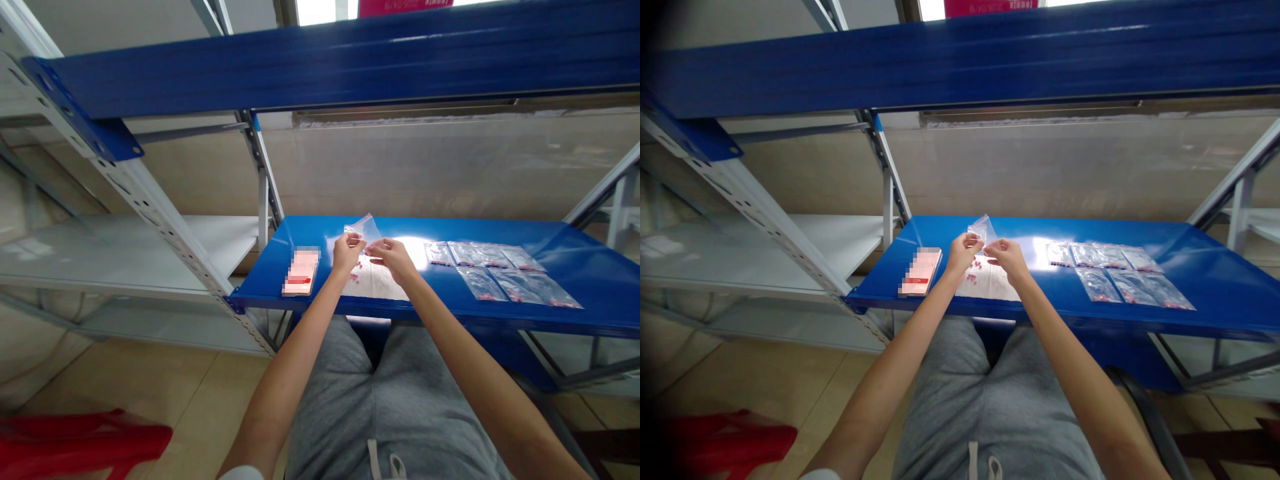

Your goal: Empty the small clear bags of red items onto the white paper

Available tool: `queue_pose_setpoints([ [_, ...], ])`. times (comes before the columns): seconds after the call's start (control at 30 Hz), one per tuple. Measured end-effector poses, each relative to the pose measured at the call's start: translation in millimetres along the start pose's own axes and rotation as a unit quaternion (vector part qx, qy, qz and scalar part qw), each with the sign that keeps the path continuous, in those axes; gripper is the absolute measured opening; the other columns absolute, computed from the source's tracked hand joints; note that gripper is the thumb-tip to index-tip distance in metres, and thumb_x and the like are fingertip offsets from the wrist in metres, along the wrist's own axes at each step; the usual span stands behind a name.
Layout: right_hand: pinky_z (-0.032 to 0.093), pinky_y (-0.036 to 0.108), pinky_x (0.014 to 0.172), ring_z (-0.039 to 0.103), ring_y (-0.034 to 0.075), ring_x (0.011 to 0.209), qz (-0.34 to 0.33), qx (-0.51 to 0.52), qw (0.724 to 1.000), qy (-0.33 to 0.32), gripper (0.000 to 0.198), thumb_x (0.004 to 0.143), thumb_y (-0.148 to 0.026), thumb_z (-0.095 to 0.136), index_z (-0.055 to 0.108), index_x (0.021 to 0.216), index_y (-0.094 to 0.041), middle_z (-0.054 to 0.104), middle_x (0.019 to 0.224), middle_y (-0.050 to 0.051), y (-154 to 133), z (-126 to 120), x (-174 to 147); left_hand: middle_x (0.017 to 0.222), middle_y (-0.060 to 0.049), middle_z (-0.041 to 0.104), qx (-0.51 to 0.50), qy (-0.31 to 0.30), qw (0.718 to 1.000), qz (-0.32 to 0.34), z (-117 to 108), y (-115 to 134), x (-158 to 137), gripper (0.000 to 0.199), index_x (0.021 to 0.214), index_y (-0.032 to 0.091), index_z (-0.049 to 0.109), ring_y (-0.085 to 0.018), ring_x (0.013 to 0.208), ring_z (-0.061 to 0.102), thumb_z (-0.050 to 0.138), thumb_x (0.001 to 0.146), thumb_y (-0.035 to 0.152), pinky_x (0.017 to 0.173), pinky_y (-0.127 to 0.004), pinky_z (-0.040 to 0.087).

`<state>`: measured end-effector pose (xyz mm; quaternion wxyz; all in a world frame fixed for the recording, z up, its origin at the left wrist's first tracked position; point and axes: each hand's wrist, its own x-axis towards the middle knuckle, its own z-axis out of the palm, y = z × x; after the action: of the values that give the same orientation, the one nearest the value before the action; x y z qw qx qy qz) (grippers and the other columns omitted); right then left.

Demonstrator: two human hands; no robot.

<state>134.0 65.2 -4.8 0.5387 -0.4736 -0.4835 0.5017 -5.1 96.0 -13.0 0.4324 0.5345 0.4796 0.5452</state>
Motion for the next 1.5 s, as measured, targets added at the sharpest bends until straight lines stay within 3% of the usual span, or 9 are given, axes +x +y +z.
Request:
queue_pose_setpoints([
  [0.2, 0.058, 0.026, 0.065, 0.071, 0.018, 0.081, -0.019, -0.082, 0.996, 0.027, 0.03, 0.08, -0.029, 0.075, 0.06, 0.105, -0.02, 0.072, 0.091, 0.006, -4, -3, 22, 0.094, -0.009, 0.073, 0.06, 0.041, 0.997, 0.019, -14, -8, 34, 0.016, 0.096, 0.015, 0.066, -0.017, 0.08, 0.069, 0.072, 0.082, 0.016, 0.065, -0.024, 0.051],
  [0.4, 0.053, 0.024, 0.059, 0.067, 0.015, 0.065, -0.042, -0.252, 0.966, 0.046, 0.02, 0.078, -0.011, 0.065, 0.059, 0.095, -0.019, 0.068, 0.074, 0.0, 10, 9, 59, 0.086, -0.007, 0.074, 0.137, 0.058, 0.989, 0.019, -25, -13, 65, 0.016, 0.086, 0.016, 0.07, -0.019, 0.078, 0.069, 0.08, 0.074, 0.014, 0.078, -0.031, 0.053],
  [0.6, 0.052, 0.024, 0.063, 0.066, 0.013, 0.063, -0.053, -0.279, 0.958, 0.05, 0.023, 0.073, -0.008, 0.068, 0.059, 0.091, -0.019, 0.066, 0.07, -0.002, 15, 18, 70, 0.088, -0.008, 0.074, 0.13, 0.057, 0.99, 0.007, -26, -12, 75, 0.017, 0.081, 0.016, 0.07, -0.02, 0.083, 0.069, 0.082, 0.071, 0.012, 0.083, -0.033, 0.053],
  [0.7, 0.051, 0.022, 0.059, 0.069, 0.014, 0.067, -0.046, -0.234, 0.969, 0.059, 0.023, 0.077, -0.015, 0.068, 0.059, 0.098, -0.019, 0.069, 0.076, 0.0, 9, 14, 60, 0.085, -0.007, 0.073, 0.087, 0.041, 0.995, -0.006, -29, -10, 70, 0.021, 0.091, 0.014, 0.068, -0.017, 0.074, 0.068, 0.081, 0.074, 0.013, 0.077, -0.032, 0.055],
  [0.87, 0.057, 0.025, 0.067, 0.074, 0.018, 0.084, -0.025, 0.031, 0.998, 0.044, 0.041, 0.078, -0.04, 0.079, 0.059, 0.109, -0.02, 0.075, 0.098, 0.007, -3, 8, 22, 0.092, -0.008, 0.073, -0.021, 0.013, 1.0, -0.016, -20, 1, 42, 0.032, 0.11, 0.013, 0.059, -0.014, 0.07, 0.07, 0.076, 0.083, 0.016, 0.075, -0.03, 0.058],
  [1.03, 0.059, 0.027, 0.071, 0.074, 0.018, 0.079, -0.024, 0.068, 0.997, -0.003, 0.045, 0.067, -0.046, 0.089, 0.067, 0.094, -0.018, 0.076, 0.086, 0.007, -4, 5, -10, 0.1, -0.01, 0.073, -0.083, -0.021, 0.996, -0.023, 1, 9, 8, 0.038, 0.115, 0.013, 0.054, -0.015, 0.078, 0.073, 0.076, 0.085, 0.017, 0.078, -0.03, 0.06],
  [1.23, 0.055, 0.024, 0.056, 0.069, 0.016, 0.063, -0.004, -0.1, 0.994, -0.031, 0.035, 0.07, -0.035, 0.088, 0.068, 0.09, -0.015, 0.072, 0.069, 0.005, -19, -36, -10, 0.113, -0.012, 0.071, 0.071, -0.016, 0.996, 0.05, -17, 19, 10, 0.058, 0.132, 0.019, 0.058, -0.018, 0.085, 0.07, 0.081, 0.079, 0.021, 0.072, -0.027, 0.056],
  [1.33, 0.053, 0.024, 0.052, 0.068, 0.017, 0.058, 0.014, -0.204, 0.975, -0.088, 0.036, 0.069, -0.025, 0.088, 0.066, 0.097, -0.016, 0.073, 0.068, 0.005, -38, -55, -2, 0.108, -0.009, 0.074, 0.151, -0.092, 0.978, 0.113, -29, 23, 25, 0.047, 0.125, 0.023, 0.069, -0.018, 0.09, 0.069, 0.075, 0.08, 0.015, 0.073, -0.025, 0.054],
  [1.5, 0.05, 0.024, 0.044, 0.065, 0.017, 0.048, 0.026, -0.337, 0.927, -0.16, 0.042, 0.063, -0.016, 0.09, 0.068, 0.098, -0.018, 0.073, 0.064, 0.003, -69, -57, 20, 0.11, -0.008, 0.075, 0.177, -0.188, 0.96, 0.106, -27, 18, 43, 0.043, 0.12, 0.026, 0.076, -0.018, 0.083, 0.069, 0.071, 0.079, 0.015, 0.065, -0.024, 0.052],
])
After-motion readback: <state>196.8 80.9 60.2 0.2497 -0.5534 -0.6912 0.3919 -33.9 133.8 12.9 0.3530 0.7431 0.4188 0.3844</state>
